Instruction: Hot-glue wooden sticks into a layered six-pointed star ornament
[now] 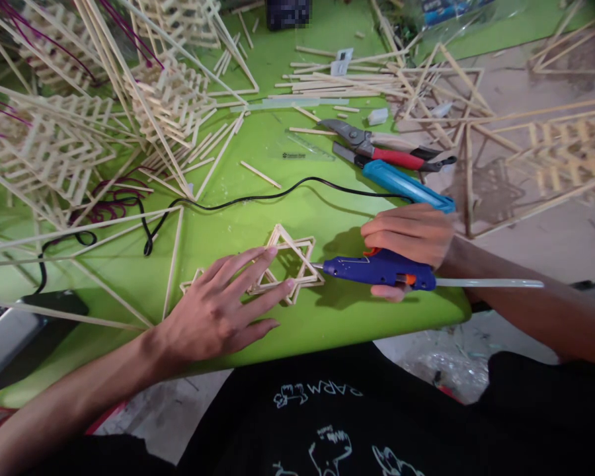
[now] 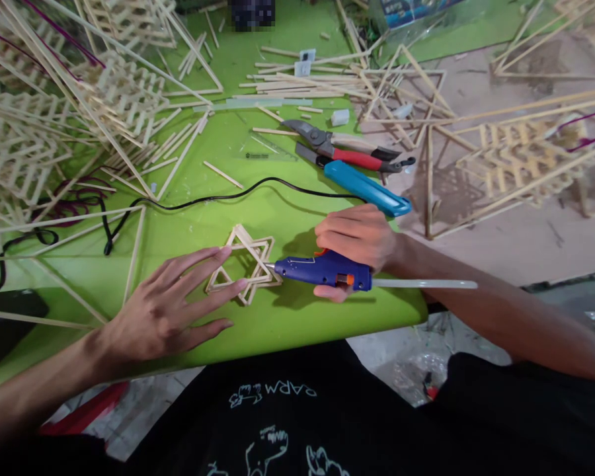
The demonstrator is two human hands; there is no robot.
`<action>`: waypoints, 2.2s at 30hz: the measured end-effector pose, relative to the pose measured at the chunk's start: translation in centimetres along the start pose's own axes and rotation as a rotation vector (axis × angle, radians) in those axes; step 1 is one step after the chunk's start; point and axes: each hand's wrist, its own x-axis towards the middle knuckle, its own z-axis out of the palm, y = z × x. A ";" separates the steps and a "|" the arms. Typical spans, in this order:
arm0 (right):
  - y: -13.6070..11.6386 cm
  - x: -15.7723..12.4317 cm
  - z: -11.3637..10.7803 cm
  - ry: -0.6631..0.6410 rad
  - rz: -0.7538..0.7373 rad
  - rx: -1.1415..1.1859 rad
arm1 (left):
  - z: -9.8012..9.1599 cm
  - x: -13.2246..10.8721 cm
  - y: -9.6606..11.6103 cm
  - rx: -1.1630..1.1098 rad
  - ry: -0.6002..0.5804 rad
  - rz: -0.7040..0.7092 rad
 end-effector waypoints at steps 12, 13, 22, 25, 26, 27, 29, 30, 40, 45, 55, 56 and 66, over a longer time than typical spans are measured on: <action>0.6 -0.4 -1.2 -0.389 0.025 -0.095 | 0.0 0.0 -0.1 0.019 -0.001 0.010; 0.5 -0.3 -1.1 -0.328 0.070 -0.072 | 0.0 0.0 -0.1 0.018 0.002 0.008; 0.0 1.0 1.4 0.250 -0.062 0.026 | 0.1 -0.1 -0.1 0.011 0.019 0.016; 0.1 0.8 1.2 0.235 -0.053 0.033 | 0.2 -0.1 -0.1 0.006 0.015 0.013; 0.1 0.7 1.2 0.234 -0.052 0.035 | 0.2 -0.1 -0.1 0.006 0.014 0.014; 0.1 0.6 1.2 0.234 -0.053 0.034 | 0.2 -0.1 -0.1 0.007 0.011 0.014; 0.0 0.7 1.2 0.235 -0.056 0.030 | 0.3 -0.1 -0.1 0.008 0.006 0.014; 0.0 0.8 1.1 0.234 -0.058 0.027 | 0.2 -0.1 -0.1 0.009 0.007 0.014; -0.7 1.2 -0.2 0.119 -0.015 0.069 | 0.2 -0.2 -0.1 0.013 0.010 0.012; -1.1 0.0 -1.0 -0.231 0.337 0.061 | 0.2 -0.1 -0.1 0.007 0.005 0.006; -0.8 0.4 -0.6 -0.018 0.172 0.016 | 0.1 -0.2 -0.1 0.011 0.004 0.011; -0.8 0.8 -0.5 0.032 0.128 0.017 | 0.1 -0.1 -0.1 0.012 0.007 0.014; 0.5 1.8 -0.7 0.264 -0.202 -0.074 | 0.1 0.0 -0.1 0.006 0.013 0.016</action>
